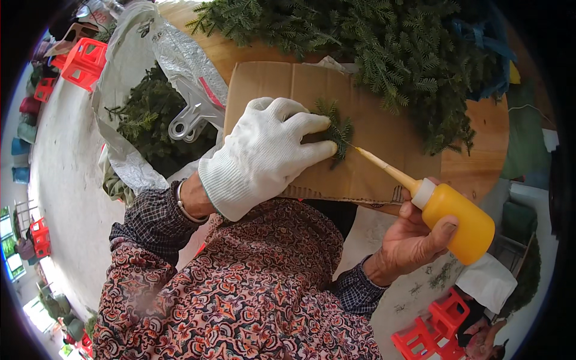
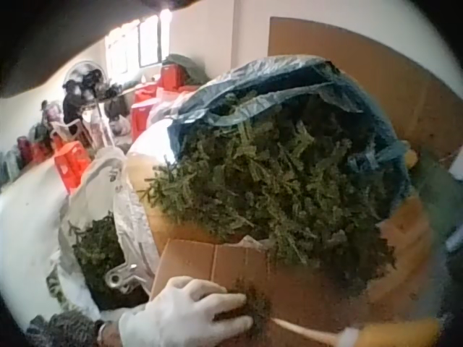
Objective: Applying a liquid, likely glue or sealant, to small artificial or real pine branches using a squeeze bottle.
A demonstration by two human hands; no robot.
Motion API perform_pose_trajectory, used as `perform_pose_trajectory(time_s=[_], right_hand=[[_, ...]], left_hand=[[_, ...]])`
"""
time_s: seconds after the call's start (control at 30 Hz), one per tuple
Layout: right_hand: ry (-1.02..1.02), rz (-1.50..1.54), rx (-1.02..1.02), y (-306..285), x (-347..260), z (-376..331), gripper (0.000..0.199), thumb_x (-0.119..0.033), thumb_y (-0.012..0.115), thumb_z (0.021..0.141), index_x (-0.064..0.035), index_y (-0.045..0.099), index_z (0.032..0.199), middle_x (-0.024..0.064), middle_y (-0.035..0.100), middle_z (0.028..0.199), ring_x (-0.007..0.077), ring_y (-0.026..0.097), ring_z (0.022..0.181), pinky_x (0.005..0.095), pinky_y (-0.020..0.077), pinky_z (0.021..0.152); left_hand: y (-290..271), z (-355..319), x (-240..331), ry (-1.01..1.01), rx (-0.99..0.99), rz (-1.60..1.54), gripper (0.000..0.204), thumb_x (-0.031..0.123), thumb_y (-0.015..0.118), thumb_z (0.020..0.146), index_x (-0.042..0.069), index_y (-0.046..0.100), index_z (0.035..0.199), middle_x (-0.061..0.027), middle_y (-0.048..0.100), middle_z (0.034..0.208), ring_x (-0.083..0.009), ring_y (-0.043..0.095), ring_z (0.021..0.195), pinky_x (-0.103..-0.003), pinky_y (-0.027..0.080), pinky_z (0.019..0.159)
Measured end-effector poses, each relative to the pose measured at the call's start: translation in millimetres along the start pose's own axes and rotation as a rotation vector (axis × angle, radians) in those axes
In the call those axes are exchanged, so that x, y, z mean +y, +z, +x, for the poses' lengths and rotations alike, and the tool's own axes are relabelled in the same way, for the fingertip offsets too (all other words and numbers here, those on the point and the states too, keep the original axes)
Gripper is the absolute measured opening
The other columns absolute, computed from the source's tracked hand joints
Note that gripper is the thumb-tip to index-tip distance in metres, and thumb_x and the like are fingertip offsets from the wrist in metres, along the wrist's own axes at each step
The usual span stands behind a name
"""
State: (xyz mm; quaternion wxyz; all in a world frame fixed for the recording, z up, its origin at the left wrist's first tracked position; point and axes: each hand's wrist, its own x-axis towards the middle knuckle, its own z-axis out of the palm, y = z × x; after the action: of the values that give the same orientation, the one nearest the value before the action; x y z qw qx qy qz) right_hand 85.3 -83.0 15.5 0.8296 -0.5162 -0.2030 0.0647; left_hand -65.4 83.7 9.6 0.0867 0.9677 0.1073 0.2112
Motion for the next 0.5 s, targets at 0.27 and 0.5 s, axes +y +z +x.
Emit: perform_pose_trajectory(time_s=[0.27,0.5], right_hand=[[0.002,0.005,0.036,42.1,10.3,-22.3,0.043,-0.035,0.061,0.087,-0.0032,0.050,0.114,0.0197,0.064,0.096,0.0180,0.058,0.058,0.0215,0.0506,0.051],[0.000,-0.011,0.067,79.7,15.6,-31.6,0.045,-0.037,0.060,0.087,-0.0027,0.050,0.115,0.0196,0.064,0.096,0.0178,0.058,0.058,0.0219,0.0505,0.052]], left_hand=[[-28.1,-17.6,-41.7,0.004,-0.004,0.016,0.023,0.018,0.061,0.078,0.019,0.068,0.101,-0.0024,0.058,0.116,-0.0221,0.053,0.105,-0.037,0.040,0.090],[-50.0,-25.6,-73.8,0.001,-0.010,0.025,0.023,0.018,0.062,0.078,0.020,0.068,0.101,-0.0023,0.059,0.115,-0.0216,0.053,0.104,-0.036,0.041,0.089]])
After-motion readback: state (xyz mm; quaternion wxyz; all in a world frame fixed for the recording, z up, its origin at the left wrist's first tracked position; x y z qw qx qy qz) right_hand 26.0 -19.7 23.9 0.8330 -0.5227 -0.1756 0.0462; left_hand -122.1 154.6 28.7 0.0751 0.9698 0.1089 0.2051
